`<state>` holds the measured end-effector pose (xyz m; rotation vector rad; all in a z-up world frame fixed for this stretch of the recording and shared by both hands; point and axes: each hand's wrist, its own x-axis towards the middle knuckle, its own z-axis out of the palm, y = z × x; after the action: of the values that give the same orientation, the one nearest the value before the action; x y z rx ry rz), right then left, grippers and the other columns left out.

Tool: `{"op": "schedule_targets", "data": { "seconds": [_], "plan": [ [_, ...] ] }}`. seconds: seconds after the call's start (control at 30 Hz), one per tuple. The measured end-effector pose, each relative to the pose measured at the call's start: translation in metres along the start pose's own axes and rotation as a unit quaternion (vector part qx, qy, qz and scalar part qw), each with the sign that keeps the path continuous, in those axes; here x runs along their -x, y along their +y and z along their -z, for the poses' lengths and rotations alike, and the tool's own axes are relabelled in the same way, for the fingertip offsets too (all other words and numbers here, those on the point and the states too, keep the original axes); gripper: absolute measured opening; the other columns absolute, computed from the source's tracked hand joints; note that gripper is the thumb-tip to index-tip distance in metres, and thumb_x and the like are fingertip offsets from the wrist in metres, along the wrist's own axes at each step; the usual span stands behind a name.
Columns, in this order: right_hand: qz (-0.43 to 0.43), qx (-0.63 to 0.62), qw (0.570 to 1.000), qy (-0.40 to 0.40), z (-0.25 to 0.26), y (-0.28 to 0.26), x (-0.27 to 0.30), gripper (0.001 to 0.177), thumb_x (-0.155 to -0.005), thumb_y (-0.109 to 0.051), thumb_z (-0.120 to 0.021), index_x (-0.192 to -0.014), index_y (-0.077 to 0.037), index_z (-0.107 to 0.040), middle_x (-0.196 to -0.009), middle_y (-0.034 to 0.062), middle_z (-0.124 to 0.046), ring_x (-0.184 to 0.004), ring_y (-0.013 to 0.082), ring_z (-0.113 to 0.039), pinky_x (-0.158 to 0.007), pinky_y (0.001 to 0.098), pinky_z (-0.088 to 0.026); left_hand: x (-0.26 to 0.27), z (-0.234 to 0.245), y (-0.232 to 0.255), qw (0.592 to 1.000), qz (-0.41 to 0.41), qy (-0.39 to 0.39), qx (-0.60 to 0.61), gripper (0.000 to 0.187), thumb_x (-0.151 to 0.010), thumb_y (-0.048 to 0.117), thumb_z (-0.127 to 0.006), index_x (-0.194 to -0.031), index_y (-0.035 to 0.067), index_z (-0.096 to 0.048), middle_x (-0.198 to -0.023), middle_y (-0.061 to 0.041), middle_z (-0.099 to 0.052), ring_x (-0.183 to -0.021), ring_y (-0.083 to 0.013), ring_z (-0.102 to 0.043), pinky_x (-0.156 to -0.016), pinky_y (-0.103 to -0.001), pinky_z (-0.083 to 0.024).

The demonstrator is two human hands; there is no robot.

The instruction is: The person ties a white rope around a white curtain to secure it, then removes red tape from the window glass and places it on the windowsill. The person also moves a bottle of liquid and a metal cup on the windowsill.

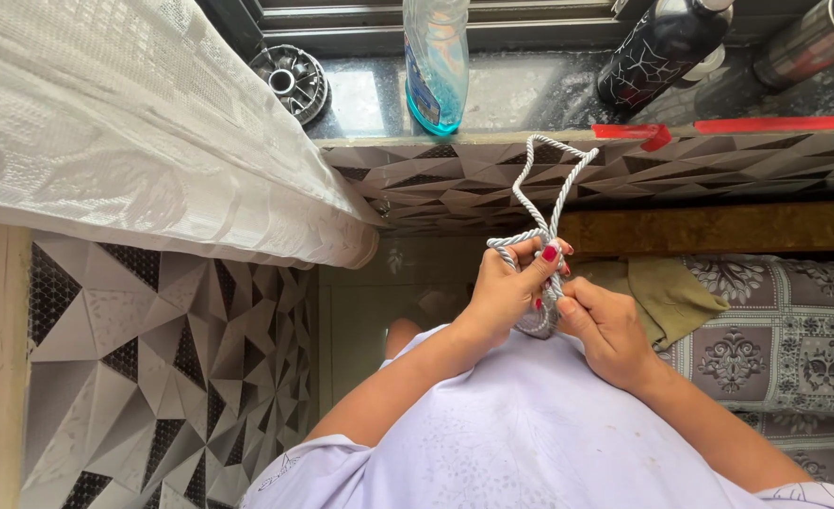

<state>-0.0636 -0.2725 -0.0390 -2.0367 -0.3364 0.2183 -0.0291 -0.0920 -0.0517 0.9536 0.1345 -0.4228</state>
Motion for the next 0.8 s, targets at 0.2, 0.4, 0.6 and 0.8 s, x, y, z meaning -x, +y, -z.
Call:
{"op": "schedule_targets", "data": {
  "seconds": [0.2, 0.4, 0.6, 0.8],
  "plan": [
    [0.047, 0.048, 0.998, -0.003, 0.0, 0.0, 0.004, 0.017, -0.099, -0.016, -0.058, -0.094, -0.001, -0.064, -0.07, 0.0081, -0.061, -0.06, 0.0209, -0.057, -0.057, 0.0332, -0.046, -0.004, 0.004, -0.014, 1.0, 0.008, -0.021, 0.017, 0.028, -0.103, 0.025, -0.068, -0.113, 0.0, -0.071, -0.089, -0.002, -0.069, -0.071, -0.0024, -0.059, -0.061, -0.02, -0.047],
    [0.147, 0.035, 0.985, -0.078, -0.01, 0.0, 0.022, 0.013, -0.095, -0.012, -0.059, -0.091, -0.001, -0.062, -0.074, 0.0111, -0.057, -0.065, 0.0265, -0.057, -0.06, 0.0367, -0.047, -0.024, 0.024, -0.013, 0.997, -0.051, 0.049, 0.025, 0.025, -0.103, 0.026, -0.065, -0.11, 0.003, -0.072, -0.086, -0.002, -0.069, -0.054, -0.002, -0.047, -0.047, -0.019, -0.036],
    [0.154, 0.005, 0.98, -0.128, 0.0, 0.002, 0.02, 0.016, -0.096, -0.014, -0.058, -0.087, -0.001, -0.06, -0.072, 0.0109, -0.054, -0.064, 0.0274, -0.053, -0.059, 0.0379, -0.045, -0.027, 0.034, -0.005, 0.999, -0.03, 0.014, 0.043, 0.023, -0.102, 0.026, -0.066, -0.111, 0.005, -0.071, -0.085, -0.001, -0.068, -0.055, -0.002, -0.046, -0.047, -0.019, -0.035],
    [0.059, -0.005, 0.993, -0.1, 0.044, 0.002, 0.023, 0.019, -0.091, -0.013, -0.057, -0.078, 0.0, -0.056, -0.066, 0.0135, -0.048, -0.061, 0.0315, -0.044, -0.055, 0.0418, -0.039, -0.024, 0.041, 0.004, 1.0, -0.014, -0.014, -0.014, 0.027, -0.099, 0.029, -0.069, -0.111, 0.004, -0.073, -0.088, -0.002, -0.07, -0.064, -0.0019, -0.05, -0.051, -0.019, -0.038]
  ]
}}
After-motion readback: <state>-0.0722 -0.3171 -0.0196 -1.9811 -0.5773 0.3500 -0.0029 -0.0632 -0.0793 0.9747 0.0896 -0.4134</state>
